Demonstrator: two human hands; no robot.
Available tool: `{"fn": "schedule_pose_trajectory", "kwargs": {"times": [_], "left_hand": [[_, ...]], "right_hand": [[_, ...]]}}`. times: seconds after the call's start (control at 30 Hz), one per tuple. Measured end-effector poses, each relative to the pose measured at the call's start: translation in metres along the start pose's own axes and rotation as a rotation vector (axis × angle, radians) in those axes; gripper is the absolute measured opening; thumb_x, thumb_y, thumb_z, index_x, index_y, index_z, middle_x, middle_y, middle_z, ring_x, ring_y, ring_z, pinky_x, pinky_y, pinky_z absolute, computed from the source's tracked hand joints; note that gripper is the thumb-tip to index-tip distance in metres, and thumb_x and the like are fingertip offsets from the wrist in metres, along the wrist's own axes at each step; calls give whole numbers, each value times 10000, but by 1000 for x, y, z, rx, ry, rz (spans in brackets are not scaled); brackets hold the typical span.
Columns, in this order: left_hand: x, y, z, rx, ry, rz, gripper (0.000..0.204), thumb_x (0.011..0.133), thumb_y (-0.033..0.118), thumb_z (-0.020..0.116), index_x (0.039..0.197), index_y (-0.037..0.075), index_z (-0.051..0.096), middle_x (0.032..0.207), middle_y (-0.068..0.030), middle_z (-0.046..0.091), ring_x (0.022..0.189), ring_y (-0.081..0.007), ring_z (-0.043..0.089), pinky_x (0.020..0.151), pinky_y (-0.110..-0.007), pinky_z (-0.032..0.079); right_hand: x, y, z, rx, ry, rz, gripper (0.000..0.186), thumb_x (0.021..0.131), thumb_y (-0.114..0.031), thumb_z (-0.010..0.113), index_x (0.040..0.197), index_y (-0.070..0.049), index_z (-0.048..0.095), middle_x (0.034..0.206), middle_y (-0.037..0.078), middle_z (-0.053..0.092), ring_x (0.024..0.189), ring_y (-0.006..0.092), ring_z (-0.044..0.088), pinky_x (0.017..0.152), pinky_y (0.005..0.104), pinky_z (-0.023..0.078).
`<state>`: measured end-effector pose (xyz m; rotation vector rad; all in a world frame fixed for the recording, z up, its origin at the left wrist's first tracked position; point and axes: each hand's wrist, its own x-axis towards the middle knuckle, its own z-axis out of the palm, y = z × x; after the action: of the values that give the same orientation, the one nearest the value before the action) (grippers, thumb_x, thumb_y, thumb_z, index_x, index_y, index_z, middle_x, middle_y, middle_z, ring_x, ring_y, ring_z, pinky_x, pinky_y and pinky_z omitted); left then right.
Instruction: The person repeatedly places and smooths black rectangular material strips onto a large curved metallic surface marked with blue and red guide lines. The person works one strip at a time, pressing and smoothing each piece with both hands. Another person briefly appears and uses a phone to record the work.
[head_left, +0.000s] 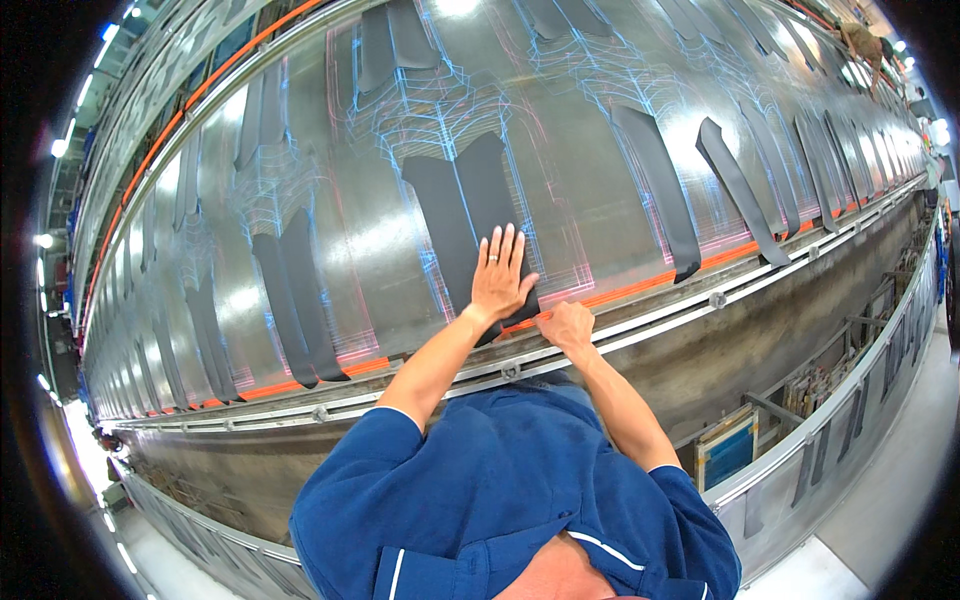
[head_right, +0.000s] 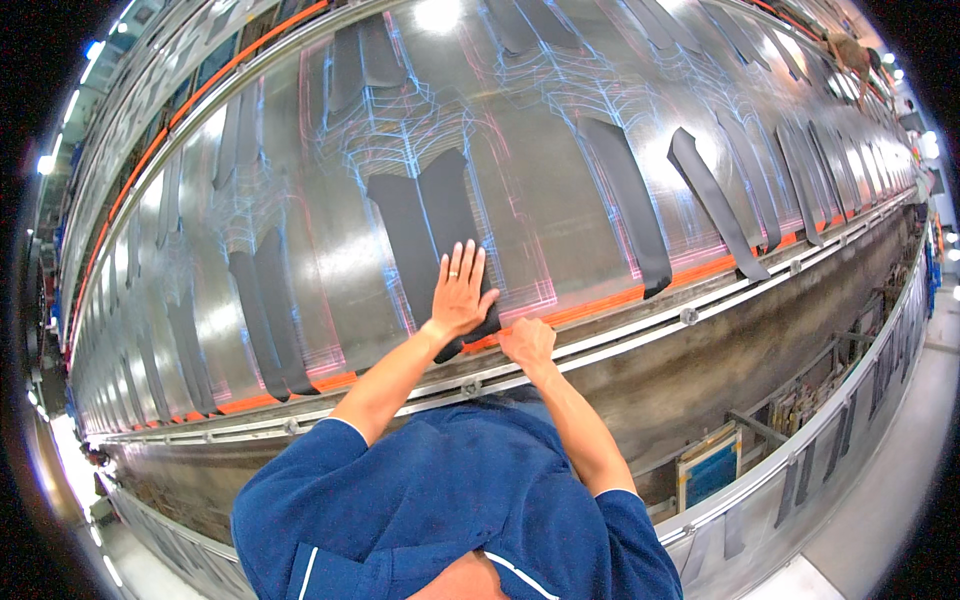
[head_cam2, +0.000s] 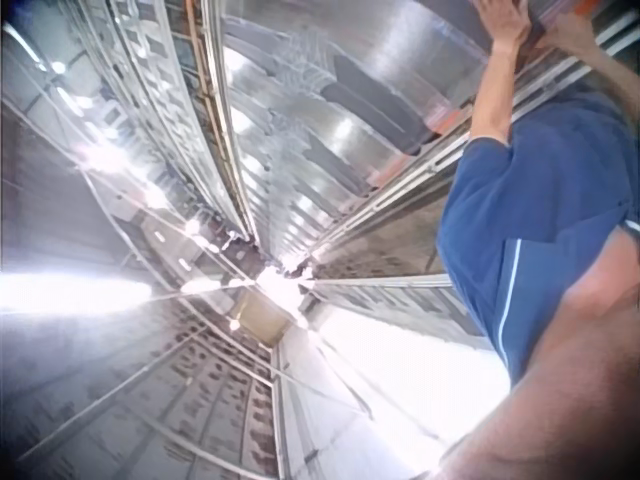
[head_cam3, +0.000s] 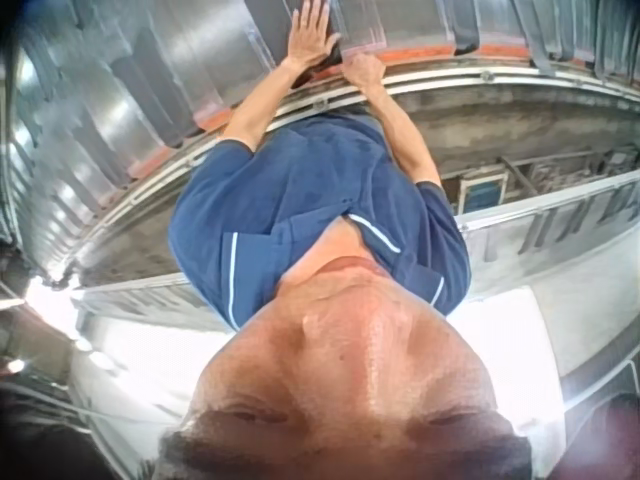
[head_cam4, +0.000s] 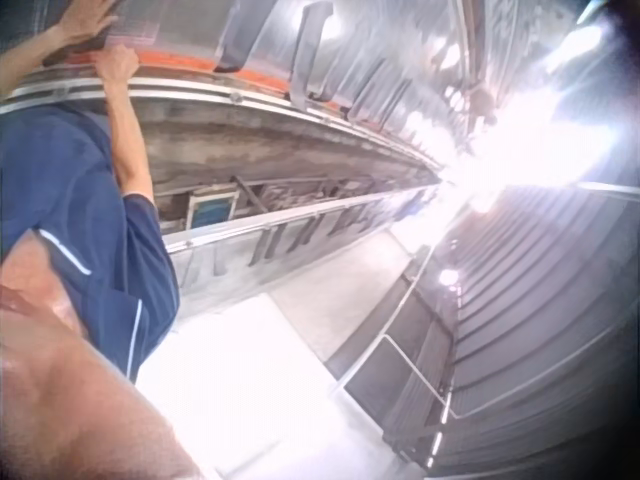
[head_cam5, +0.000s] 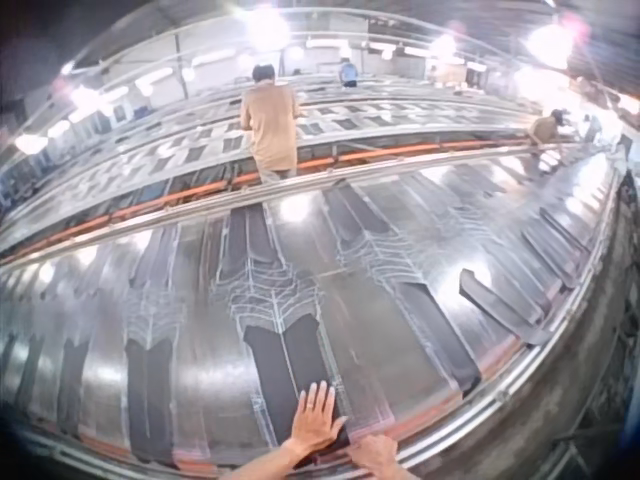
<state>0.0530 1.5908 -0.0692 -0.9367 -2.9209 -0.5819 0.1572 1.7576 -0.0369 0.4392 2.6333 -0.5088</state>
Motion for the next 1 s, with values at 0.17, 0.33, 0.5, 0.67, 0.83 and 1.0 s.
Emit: {"fn": "schedule_pose_trajectory", "kwargs": {"times": [0.17,0.33,0.5,0.67,0.83,1.0], "left_hand": [[-40,16,-9,1,-65,64,890,1026,544,620,1690,16,348,1771,-231,283,1651,-438,221,1338,-607,170],[-46,15,-19,-8,-100,202,916,1019,596,599,1682,11,360,1769,-230,287,1649,-447,219,1344,-600,156],[-49,16,-14,3,-102,197,932,1000,599,622,1688,27,360,1773,-216,288,1656,-445,201,1350,-600,131],[-45,26,-24,30,-134,211,901,989,588,654,1693,96,381,1771,-210,300,1647,-433,234,1344,-606,159],[-34,33,-12,60,-150,224,865,1010,577,635,1694,108,388,1768,-182,329,1639,-396,276,1343,-587,182],[-38,40,-10,-5,-178,59,858,1046,458,637,1733,95,275,1796,-168,285,1673,-339,240,1361,-548,148]], "right_hand": [[-4,-2,18,-48,171,-25,383,844,-448,830,822,-66,832,776,227,775,783,409,802,728,532,640],[-13,15,21,53,141,-134,297,851,-411,836,829,-115,827,830,186,784,832,382,787,764,506,624],[-54,9,-64,443,145,-272,256,831,-321,888,926,-89,836,941,128,814,872,313,778,809,445,609],[-163,-30,-290,828,508,-934,442,942,-434,800,1161,-51,774,1256,174,788,1129,389,705,990,467,561],[-252,-1,-369,1298,614,-1299,457,1019,-625,649,1354,-321,712,1380,-15,682,1236,261,547,952,451,456],[-286,41,-441,1610,403,-1061,255,1049,-539,669,1170,-400,846,1161,-125,745,1213,181,549,981,373,358]]}}
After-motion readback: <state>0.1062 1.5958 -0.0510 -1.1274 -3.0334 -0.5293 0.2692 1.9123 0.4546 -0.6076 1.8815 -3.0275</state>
